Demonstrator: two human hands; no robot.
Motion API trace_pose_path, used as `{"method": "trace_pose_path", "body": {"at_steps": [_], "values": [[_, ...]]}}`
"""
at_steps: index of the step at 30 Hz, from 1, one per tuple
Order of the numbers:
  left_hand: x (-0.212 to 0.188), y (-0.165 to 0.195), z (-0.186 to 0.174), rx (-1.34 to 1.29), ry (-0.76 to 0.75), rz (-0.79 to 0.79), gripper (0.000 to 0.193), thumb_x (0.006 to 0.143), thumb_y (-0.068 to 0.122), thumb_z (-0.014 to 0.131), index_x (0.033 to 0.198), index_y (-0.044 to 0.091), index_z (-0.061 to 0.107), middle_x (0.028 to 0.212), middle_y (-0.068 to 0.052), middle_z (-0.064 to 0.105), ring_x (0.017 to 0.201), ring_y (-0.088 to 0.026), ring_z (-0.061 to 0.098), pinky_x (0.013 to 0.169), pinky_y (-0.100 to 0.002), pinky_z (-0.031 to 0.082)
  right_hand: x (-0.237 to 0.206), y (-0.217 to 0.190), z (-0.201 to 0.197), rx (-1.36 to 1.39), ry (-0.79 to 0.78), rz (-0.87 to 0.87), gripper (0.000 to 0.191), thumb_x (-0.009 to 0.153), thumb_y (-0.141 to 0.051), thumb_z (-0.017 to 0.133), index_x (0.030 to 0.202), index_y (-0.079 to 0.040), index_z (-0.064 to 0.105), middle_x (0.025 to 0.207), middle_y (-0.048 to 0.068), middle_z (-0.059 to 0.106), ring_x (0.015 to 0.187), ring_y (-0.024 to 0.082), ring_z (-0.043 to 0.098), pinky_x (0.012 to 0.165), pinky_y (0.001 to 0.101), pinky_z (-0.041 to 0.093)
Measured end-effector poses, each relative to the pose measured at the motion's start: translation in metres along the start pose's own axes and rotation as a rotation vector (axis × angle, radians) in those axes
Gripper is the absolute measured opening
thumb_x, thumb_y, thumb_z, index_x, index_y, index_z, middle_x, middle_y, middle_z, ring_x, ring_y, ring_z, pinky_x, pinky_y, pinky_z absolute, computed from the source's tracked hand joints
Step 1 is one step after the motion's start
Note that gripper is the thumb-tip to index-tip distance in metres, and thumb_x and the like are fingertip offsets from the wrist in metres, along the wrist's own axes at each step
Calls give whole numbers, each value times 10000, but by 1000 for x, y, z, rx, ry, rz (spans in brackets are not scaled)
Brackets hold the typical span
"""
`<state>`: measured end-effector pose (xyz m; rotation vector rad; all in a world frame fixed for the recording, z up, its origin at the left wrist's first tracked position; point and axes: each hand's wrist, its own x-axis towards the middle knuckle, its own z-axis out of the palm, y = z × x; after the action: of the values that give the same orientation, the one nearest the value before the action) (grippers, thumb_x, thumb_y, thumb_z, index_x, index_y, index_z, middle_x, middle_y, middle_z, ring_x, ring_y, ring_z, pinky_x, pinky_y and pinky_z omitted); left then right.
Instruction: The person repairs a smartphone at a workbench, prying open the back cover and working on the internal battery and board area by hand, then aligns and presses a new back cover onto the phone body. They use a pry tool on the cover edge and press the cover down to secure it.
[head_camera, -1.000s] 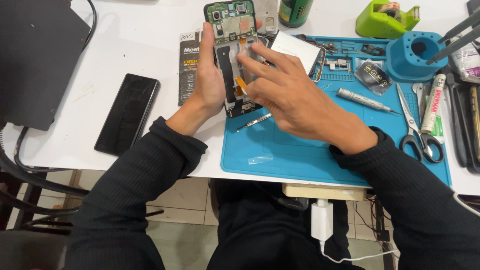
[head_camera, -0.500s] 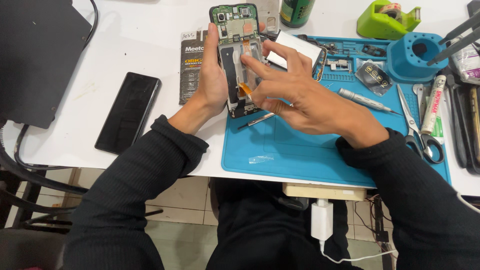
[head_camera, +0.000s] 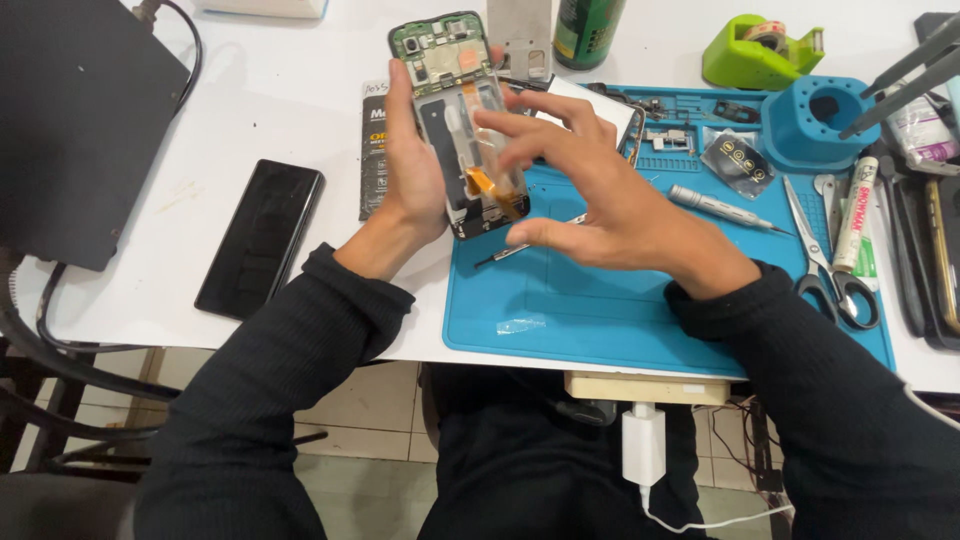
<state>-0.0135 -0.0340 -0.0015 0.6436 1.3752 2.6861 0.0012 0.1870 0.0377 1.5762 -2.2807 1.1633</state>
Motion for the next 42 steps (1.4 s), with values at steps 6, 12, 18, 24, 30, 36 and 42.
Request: {"method": "trace_pose_path", "body": {"at_steps": [6,12,18,24,30,36,42], "values": [[-3,2,11,17,113,-43,750,1094,583,174,1470,31,516,1303,-81,677,1061,-245,682,949,-406,611,5,-6,6,-266,74,-40,556,889,-222,829,1396,-136,618,1577,121,443,1384,371,383,1154,500,287],[-4,-8,15,39,77,-44,789,1091,620,150,1472,45,534,1162,-113,682,1054,-199,680,923,-346,590,5,-7,17,-440,152,-102,341,849,-113,818,1180,-118,737,1226,71,611,1137,291,524,974,442,341],[-6,-15,18,95,88,-21,805,1090,627,150,1477,33,530,1150,-104,681,1060,-185,667,956,-330,569,4,-8,24,-514,204,-163,214,881,5,719,1088,-48,701,1094,46,654,1055,237,630,975,387,442],[-6,-11,17,154,37,-7,806,1092,624,147,1493,33,522,1147,-99,677,1081,-177,661,998,-326,561,5,-12,21,-535,216,-181,199,868,33,700,1056,-30,683,1089,63,660,1038,256,643,970,392,460],[-5,-10,16,147,40,-9,811,1100,624,153,1500,27,528,1127,-94,669,1042,-178,655,958,-338,569,6,-15,19,-513,190,-173,220,853,55,707,1053,-32,685,1102,64,684,1024,247,655,958,398,457],[0,-6,4,37,31,63,837,1088,640,138,1505,18,512,1137,-117,672,1052,-213,666,996,-394,590,-1,-11,24,-477,121,-189,323,775,85,679,1078,-29,666,1335,171,682,1281,302,640,1018,411,466],[-2,0,-1,90,-49,124,820,1101,634,152,1508,11,495,1140,-130,686,1045,-199,665,977,-369,589,1,-11,19,-344,142,-187,237,903,12,771,1098,-36,646,1314,122,689,1356,294,615,1066,420,472]]}}
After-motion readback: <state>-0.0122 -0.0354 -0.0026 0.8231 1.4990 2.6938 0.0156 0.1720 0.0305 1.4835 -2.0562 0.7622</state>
